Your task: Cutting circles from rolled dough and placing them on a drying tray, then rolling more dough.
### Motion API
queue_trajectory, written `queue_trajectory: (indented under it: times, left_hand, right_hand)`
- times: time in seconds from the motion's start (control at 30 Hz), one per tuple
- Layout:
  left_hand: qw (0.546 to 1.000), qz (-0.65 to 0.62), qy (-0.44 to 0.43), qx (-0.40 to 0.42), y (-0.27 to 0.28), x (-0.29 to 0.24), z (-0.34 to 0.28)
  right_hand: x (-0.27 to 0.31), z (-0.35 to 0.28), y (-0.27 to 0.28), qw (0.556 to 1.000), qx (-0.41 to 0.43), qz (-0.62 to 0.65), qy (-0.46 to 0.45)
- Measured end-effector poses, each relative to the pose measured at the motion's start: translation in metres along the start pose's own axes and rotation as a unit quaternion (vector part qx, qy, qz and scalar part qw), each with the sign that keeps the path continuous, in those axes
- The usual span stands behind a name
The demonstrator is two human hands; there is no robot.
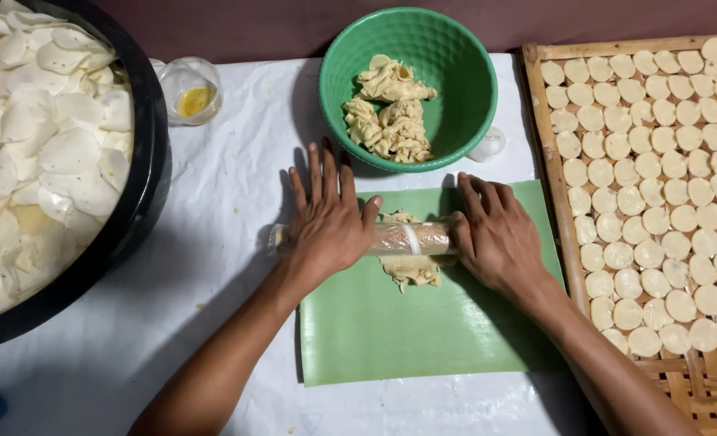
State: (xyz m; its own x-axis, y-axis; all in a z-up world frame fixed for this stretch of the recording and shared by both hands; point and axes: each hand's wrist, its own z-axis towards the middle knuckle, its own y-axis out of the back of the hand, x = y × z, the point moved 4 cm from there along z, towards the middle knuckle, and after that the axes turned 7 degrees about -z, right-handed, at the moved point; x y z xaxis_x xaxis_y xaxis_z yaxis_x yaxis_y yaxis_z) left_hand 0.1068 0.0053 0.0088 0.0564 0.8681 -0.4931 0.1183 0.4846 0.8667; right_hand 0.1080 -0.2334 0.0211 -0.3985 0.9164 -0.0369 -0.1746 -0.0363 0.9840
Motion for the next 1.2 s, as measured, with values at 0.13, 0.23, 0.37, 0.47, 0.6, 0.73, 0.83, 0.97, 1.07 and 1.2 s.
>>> queue_trajectory:
  times: [0.13,0.23,0.37,0.47,0.6,0.73,0.83,0.97,1.07,1.2]
  left_hand:
    - [0.996,0.071,-0.051,-0.023,-0.009,0.0,0.003]
    - [0.991,0.072,-0.087,-0.071,-0.007,-0.005,-0.004]
    - [0.979,0.065,-0.122,-0.152,-0.005,-0.022,-0.046]
    - [0.969,0.108,-0.124,-0.184,-0.022,-0.028,-0.089]
    - [0.98,0.077,-0.102,-0.154,-0.014,-0.017,-0.051]
    - [0.971,0.076,-0.105,-0.2,-0.01,-0.019,-0.04]
    - [0.947,0.109,-0.144,-0.266,-0.015,-0.031,-0.078]
    - [0.933,0.128,-0.168,-0.292,-0.019,-0.041,-0.119]
    - [0.952,0.104,-0.21,-0.199,-0.014,-0.03,-0.119]
    - [0.946,0.107,-0.252,-0.176,-0.013,-0.012,-0.099]
  right_hand:
    - [-0.015,0.021,-0.023,0.996,0.081,0.043,-0.009]
    - [-0.011,0.027,-0.023,0.995,0.089,0.049,-0.018]
    - [0.015,-0.007,0.008,0.999,0.024,0.031,0.001]
    - [0.029,-0.039,0.02,1.0,0.007,0.026,-0.002]
    - [0.011,-0.002,-0.004,0.995,0.093,0.022,-0.019]
    - [0.005,-0.005,-0.012,0.999,0.017,0.038,-0.022]
    - [0.023,-0.041,-0.004,0.998,-0.06,0.004,-0.012]
    - [0.036,-0.078,0.007,0.989,-0.142,-0.005,0.029]
    - [0.036,-0.07,0.014,0.992,-0.123,0.008,0.039]
    - [0.028,-0.046,0.032,0.997,0.022,0.074,-0.014]
